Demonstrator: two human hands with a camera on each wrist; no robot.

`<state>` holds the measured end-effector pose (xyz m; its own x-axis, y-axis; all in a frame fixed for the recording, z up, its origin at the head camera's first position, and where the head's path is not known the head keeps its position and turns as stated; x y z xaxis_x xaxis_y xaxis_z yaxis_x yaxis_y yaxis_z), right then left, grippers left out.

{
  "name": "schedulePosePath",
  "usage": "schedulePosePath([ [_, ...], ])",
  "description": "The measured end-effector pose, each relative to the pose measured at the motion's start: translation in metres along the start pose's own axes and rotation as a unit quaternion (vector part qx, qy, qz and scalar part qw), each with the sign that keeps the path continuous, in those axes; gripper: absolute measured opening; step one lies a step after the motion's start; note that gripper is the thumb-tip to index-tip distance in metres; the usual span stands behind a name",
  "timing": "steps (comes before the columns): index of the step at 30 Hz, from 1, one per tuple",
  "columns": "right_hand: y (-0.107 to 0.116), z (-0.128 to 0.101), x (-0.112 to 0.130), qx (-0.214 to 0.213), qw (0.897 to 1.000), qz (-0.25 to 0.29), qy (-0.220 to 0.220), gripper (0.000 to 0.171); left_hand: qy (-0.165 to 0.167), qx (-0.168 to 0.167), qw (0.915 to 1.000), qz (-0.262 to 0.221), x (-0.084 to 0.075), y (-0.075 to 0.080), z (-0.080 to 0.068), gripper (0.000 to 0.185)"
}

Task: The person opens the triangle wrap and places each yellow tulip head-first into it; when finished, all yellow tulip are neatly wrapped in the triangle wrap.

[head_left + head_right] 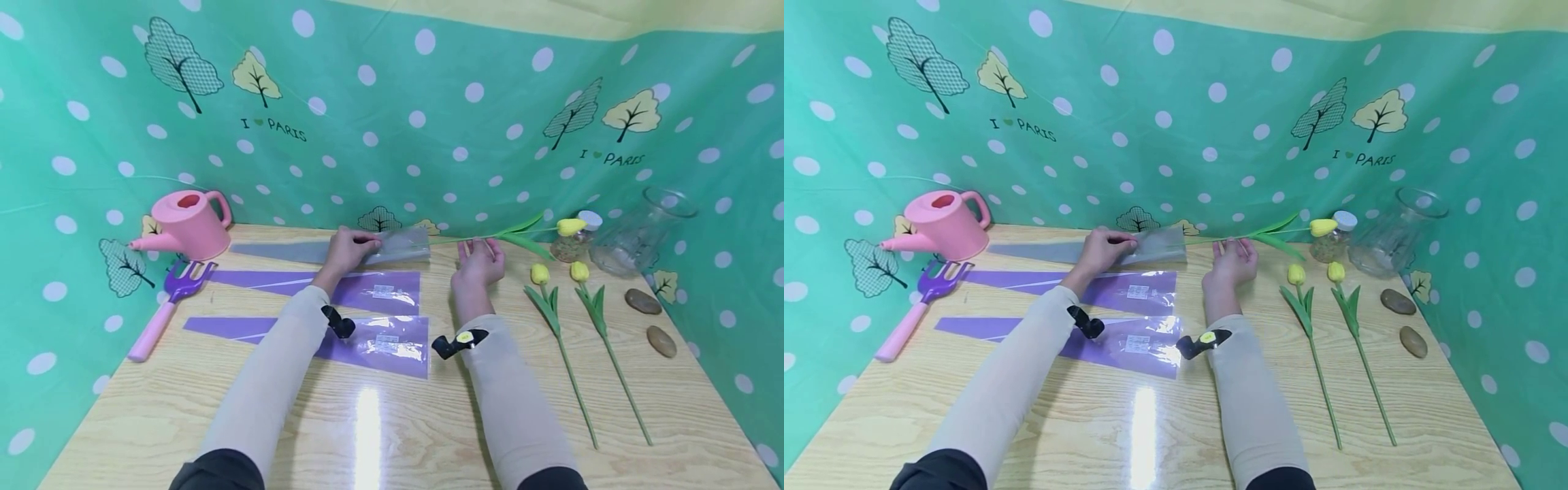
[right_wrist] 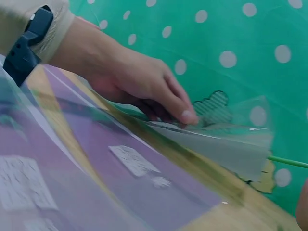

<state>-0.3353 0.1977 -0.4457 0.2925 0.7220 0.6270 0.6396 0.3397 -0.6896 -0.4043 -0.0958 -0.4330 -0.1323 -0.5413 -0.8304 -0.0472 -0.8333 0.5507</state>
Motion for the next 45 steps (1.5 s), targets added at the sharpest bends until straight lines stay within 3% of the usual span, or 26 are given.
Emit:
schedulePosePath([
  [8,0.002,-0.014,-0.033,-0.006,0.999,-0.018,-0.027,0.045,0.003,-0.001,1.0000,0.002,0.000,-0.001,-0.001,0.021],
  [19,0.003,-0.027,-0.057,-0.018,0.998,-0.057,-0.036,0.041,0.000,-0.005,1.0000,-0.002,0.001,-0.001,-0.003,0.022],
  [24,0.006,-0.029,-0.061,-0.023,0.996,-0.072,-0.039,0.039,-0.003,-0.004,1.0000,0.001,0.001,-0.002,-0.002,0.022],
  [33,0.011,-0.028,-0.064,-0.042,0.996,-0.079,-0.030,0.017,-0.013,-0.011,0.9998,0.011,0.001,-0.003,-0.001,0.021],
  [45,0.013,-0.027,-0.064,-0.057,0.995,-0.082,-0.010,0.024,-0.013,-0.011,0.9997,0.015,0.001,-0.005,-0.002,0.020],
])
Point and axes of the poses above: each hand's wrist, its own z-axis towards the middle knuckle, its own y-axis out of the back of the hand, x = y × z, the point moved 9 cm from there along z, towards the middle knuckle, and after that the axes turned 2 degrees about z, right-handed, at the moved point
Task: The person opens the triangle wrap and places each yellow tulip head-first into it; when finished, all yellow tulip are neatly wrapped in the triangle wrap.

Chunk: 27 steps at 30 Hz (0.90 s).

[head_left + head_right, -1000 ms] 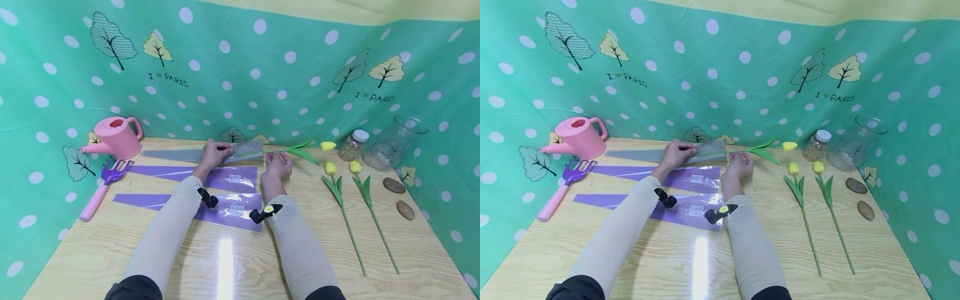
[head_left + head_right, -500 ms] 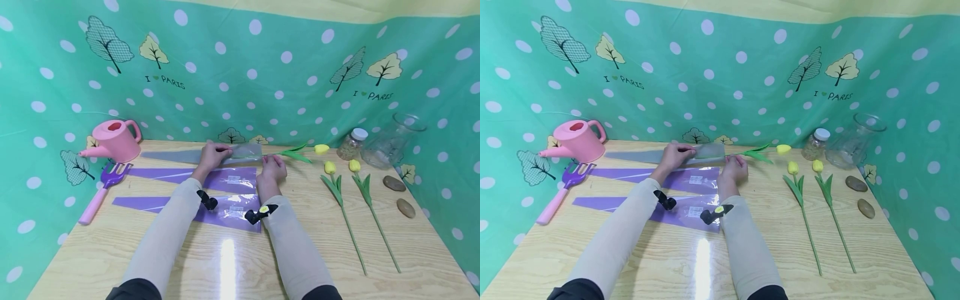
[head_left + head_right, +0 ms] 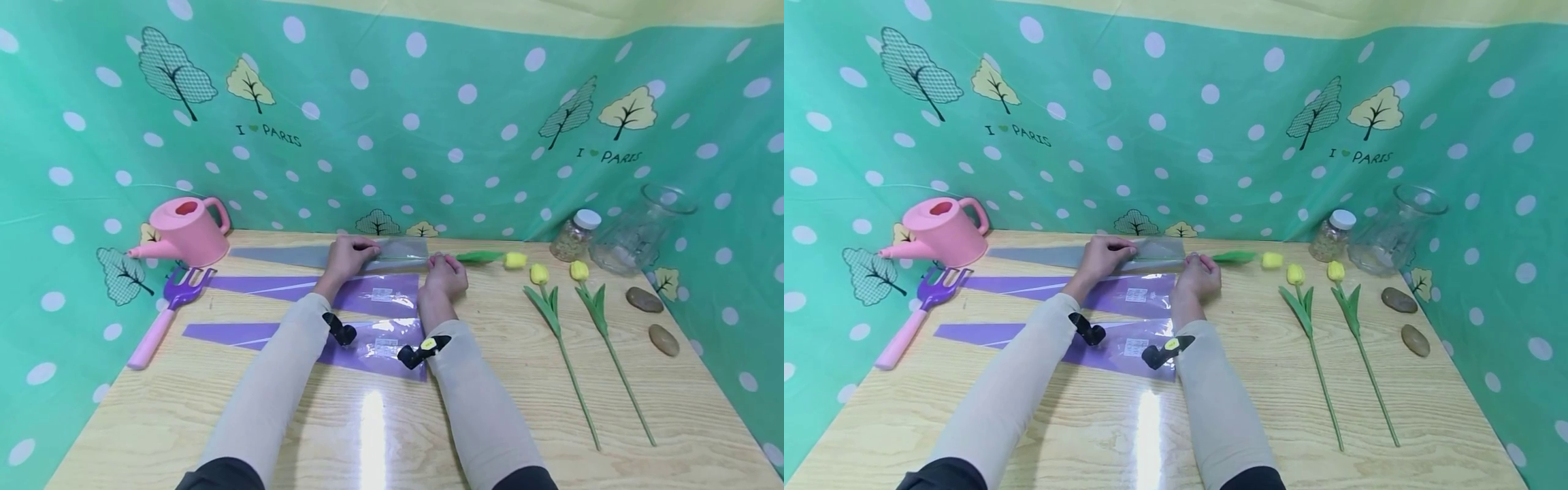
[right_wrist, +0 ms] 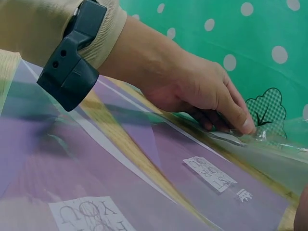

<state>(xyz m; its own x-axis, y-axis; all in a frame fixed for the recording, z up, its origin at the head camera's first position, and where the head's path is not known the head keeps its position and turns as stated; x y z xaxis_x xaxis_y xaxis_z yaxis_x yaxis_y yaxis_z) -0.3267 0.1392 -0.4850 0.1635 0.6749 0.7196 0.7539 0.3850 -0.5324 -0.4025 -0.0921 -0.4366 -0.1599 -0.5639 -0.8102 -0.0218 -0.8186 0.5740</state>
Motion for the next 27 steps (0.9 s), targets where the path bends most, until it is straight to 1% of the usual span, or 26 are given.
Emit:
schedulePosePath([
  [7,0.002,0.002,0.003,0.006,1.000,-0.011,0.003,0.031,0.011,0.003,0.9999,-0.002,0.002,-0.002,-0.001,0.020],
  [10,0.002,0.001,0.011,0.014,1.000,-0.017,0.008,0.035,0.014,0.003,0.9999,0.000,0.003,-0.003,-0.001,0.020],
  [13,0.003,0.003,0.025,0.015,1.000,-0.009,0.015,0.043,0.012,0.003,0.9999,0.000,0.003,-0.003,-0.001,0.019],
  [19,0.016,0.014,0.048,-0.015,1.000,0.020,0.016,0.059,0.005,-0.002,1.0000,0.001,0.001,-0.003,-0.001,0.019],
  [24,0.032,0.023,0.052,-0.049,0.998,0.045,-0.006,0.071,0.010,0.002,0.9999,-0.001,0.002,-0.005,-0.001,0.018],
  [27,0.037,0.027,0.052,-0.051,0.997,0.059,-0.021,0.079,0.011,0.003,0.9999,0.000,0.002,-0.007,-0.002,0.018],
])
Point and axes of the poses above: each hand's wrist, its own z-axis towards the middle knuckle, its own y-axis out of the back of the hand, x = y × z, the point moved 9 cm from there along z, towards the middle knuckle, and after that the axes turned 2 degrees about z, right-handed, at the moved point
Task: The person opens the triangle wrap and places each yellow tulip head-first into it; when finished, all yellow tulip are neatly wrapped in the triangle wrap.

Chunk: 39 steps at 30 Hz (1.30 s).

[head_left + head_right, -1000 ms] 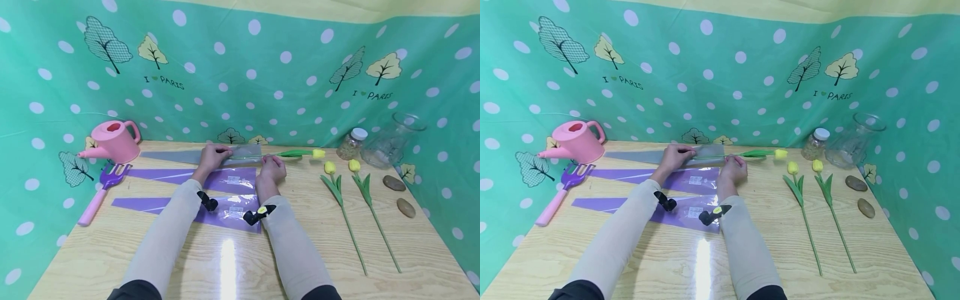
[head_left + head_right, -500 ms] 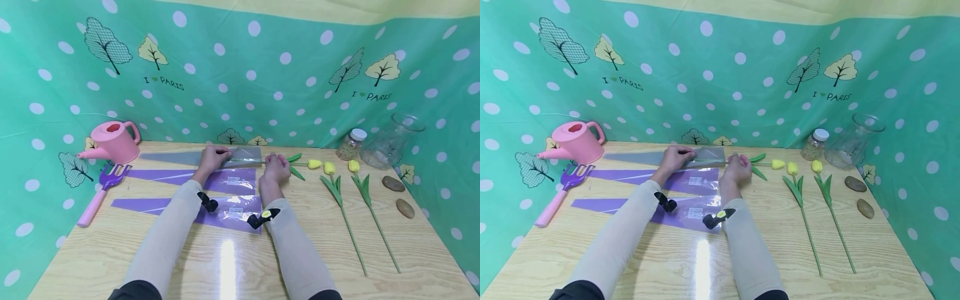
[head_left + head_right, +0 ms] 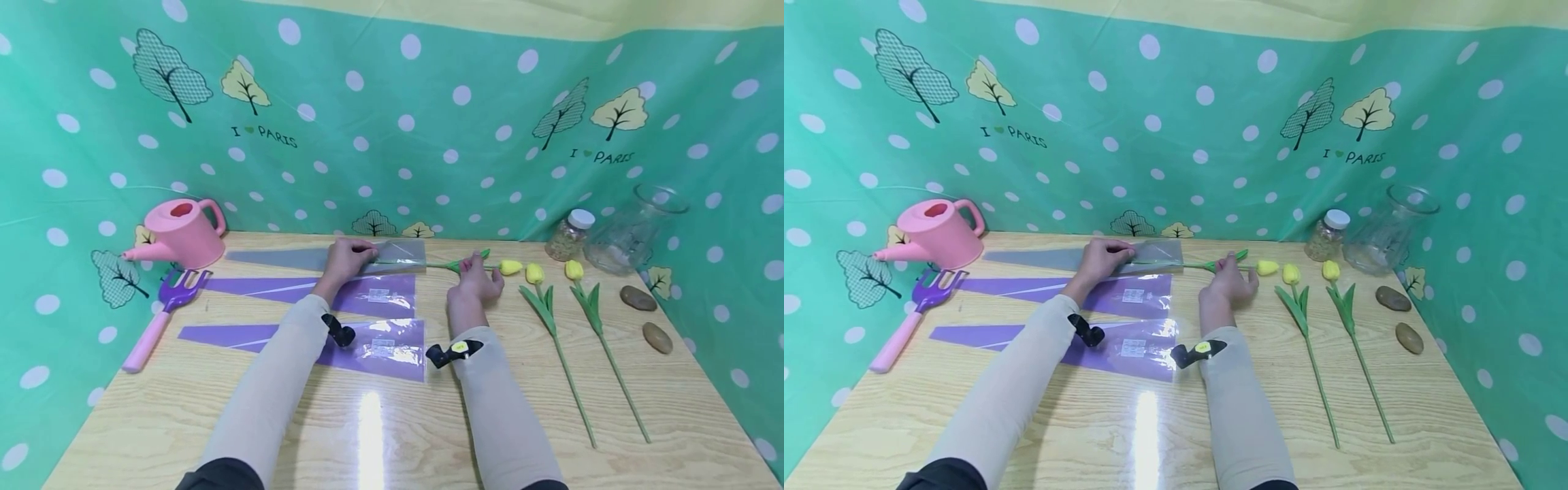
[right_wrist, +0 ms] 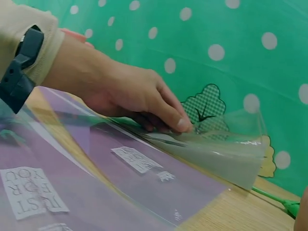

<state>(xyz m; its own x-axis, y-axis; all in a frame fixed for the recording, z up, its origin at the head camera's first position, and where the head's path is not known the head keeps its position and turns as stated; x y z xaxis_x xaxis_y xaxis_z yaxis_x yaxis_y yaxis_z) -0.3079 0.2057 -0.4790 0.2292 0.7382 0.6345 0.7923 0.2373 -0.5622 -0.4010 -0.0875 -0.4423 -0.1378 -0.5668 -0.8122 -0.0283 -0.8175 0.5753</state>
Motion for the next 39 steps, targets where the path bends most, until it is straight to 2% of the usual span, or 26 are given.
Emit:
schedulePosePath([
  [4,-0.002,0.005,-0.002,0.016,1.000,0.001,-0.023,0.079,0.002,0.000,1.0000,0.004,0.002,0.000,-0.001,0.019],
  [11,-0.010,0.011,-0.003,0.070,0.994,-0.039,-0.067,0.021,-0.002,0.005,1.0000,-0.005,0.002,-0.001,0.000,0.019],
  [13,-0.010,0.013,-0.003,0.070,0.994,-0.041,-0.072,0.015,-0.003,0.005,1.0000,-0.004,0.001,-0.001,0.000,0.019],
  [16,-0.007,0.014,-0.003,0.054,0.996,-0.035,-0.064,0.017,-0.003,0.004,1.0000,-0.002,0.002,-0.001,0.000,0.018],
  [24,0.000,0.013,0.003,0.009,1.000,-0.027,0.005,0.035,-0.008,-0.001,0.9999,-0.011,0.003,0.000,0.001,0.019],
  [30,0.000,0.012,0.006,0.006,0.999,-0.040,0.035,0.030,-0.006,-0.003,1.0000,-0.004,0.001,0.001,0.000,0.019],
  [39,-0.007,0.002,0.001,0.021,0.997,-0.062,0.051,0.026,-0.005,-0.010,0.9999,-0.006,0.002,0.001,-0.002,0.019],
])
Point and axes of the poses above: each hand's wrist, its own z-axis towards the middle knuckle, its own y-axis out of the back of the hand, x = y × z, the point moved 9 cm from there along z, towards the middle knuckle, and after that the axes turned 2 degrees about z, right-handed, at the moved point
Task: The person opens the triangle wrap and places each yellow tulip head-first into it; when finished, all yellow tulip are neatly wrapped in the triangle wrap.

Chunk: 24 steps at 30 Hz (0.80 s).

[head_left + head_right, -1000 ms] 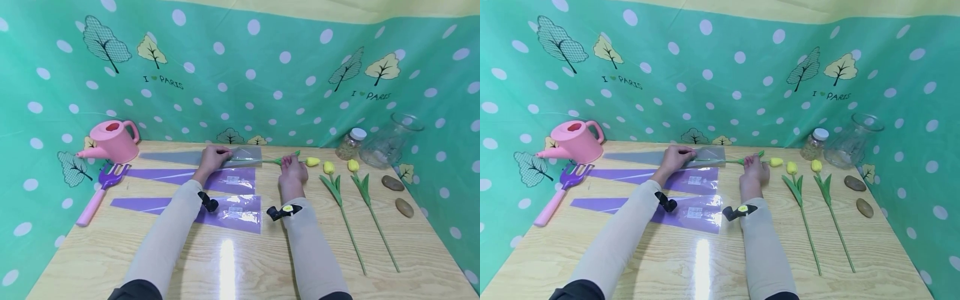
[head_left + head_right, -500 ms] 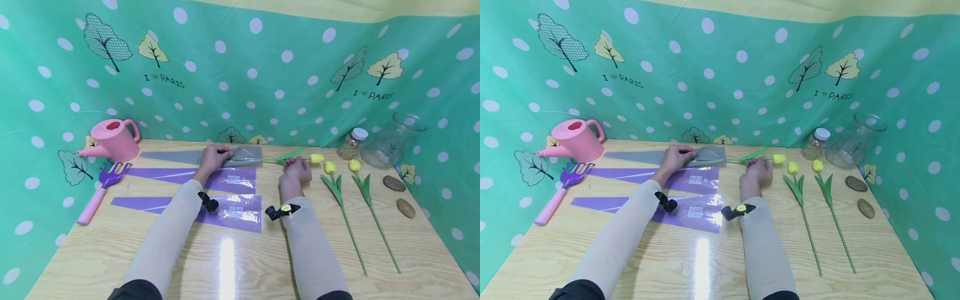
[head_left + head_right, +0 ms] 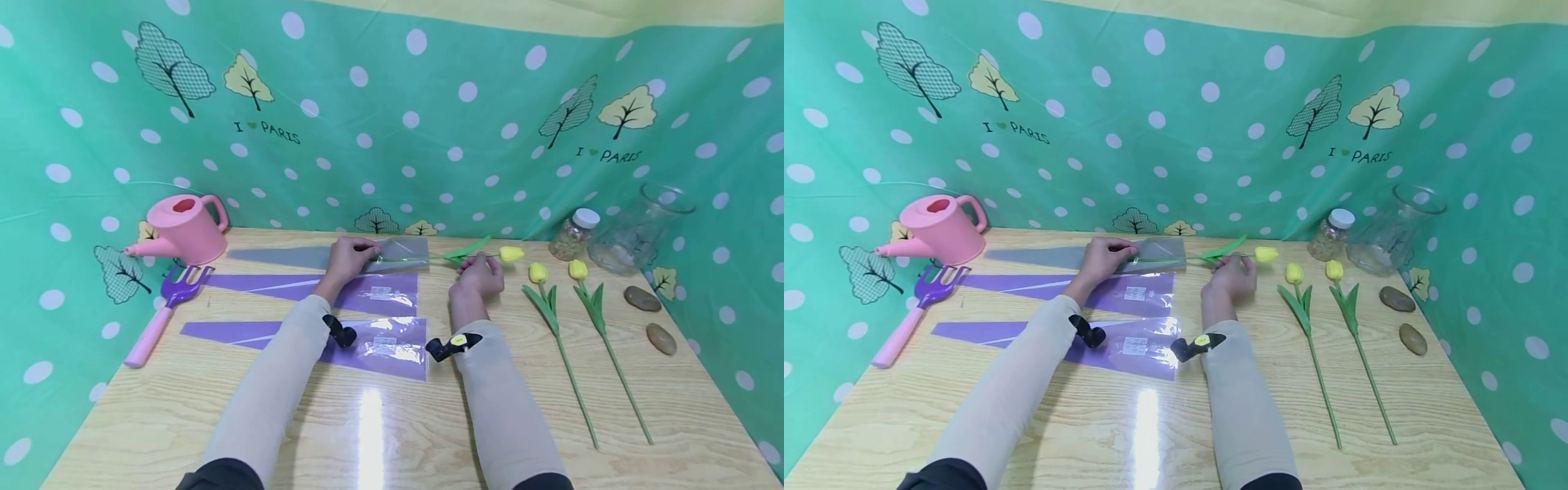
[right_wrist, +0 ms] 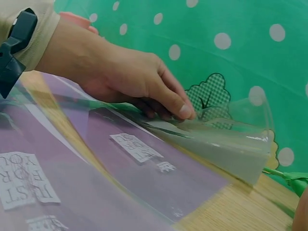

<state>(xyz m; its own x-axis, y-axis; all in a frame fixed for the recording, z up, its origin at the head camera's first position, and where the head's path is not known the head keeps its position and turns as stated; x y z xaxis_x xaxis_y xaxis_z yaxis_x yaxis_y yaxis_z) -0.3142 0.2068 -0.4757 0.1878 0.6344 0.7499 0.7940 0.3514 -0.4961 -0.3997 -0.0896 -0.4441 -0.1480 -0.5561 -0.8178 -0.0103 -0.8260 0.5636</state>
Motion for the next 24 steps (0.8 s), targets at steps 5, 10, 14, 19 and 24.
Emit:
schedulePosePath([
  [5,-0.004,-0.005,-0.006,0.005,1.000,0.000,-0.006,0.023,-0.005,-0.008,0.9999,-0.003,-0.001,0.001,0.000,0.019],
  [10,-0.007,-0.011,-0.010,0.013,1.000,-0.004,-0.008,0.031,-0.009,-0.016,0.9998,-0.005,-0.001,0.002,-0.001,0.018],
  [14,-0.010,-0.016,-0.013,0.018,1.000,-0.010,-0.009,0.030,-0.015,-0.023,0.9996,-0.006,-0.002,0.003,-0.002,0.018],
  [19,-0.013,-0.019,-0.017,0.022,1.000,-0.012,-0.011,0.027,-0.025,-0.038,0.9989,-0.006,-0.005,0.003,-0.002,0.017],
  [24,-0.016,-0.021,-0.020,0.028,0.999,-0.014,-0.014,0.029,-0.033,-0.051,0.9981,-0.012,-0.008,0.003,-0.002,0.017],
])
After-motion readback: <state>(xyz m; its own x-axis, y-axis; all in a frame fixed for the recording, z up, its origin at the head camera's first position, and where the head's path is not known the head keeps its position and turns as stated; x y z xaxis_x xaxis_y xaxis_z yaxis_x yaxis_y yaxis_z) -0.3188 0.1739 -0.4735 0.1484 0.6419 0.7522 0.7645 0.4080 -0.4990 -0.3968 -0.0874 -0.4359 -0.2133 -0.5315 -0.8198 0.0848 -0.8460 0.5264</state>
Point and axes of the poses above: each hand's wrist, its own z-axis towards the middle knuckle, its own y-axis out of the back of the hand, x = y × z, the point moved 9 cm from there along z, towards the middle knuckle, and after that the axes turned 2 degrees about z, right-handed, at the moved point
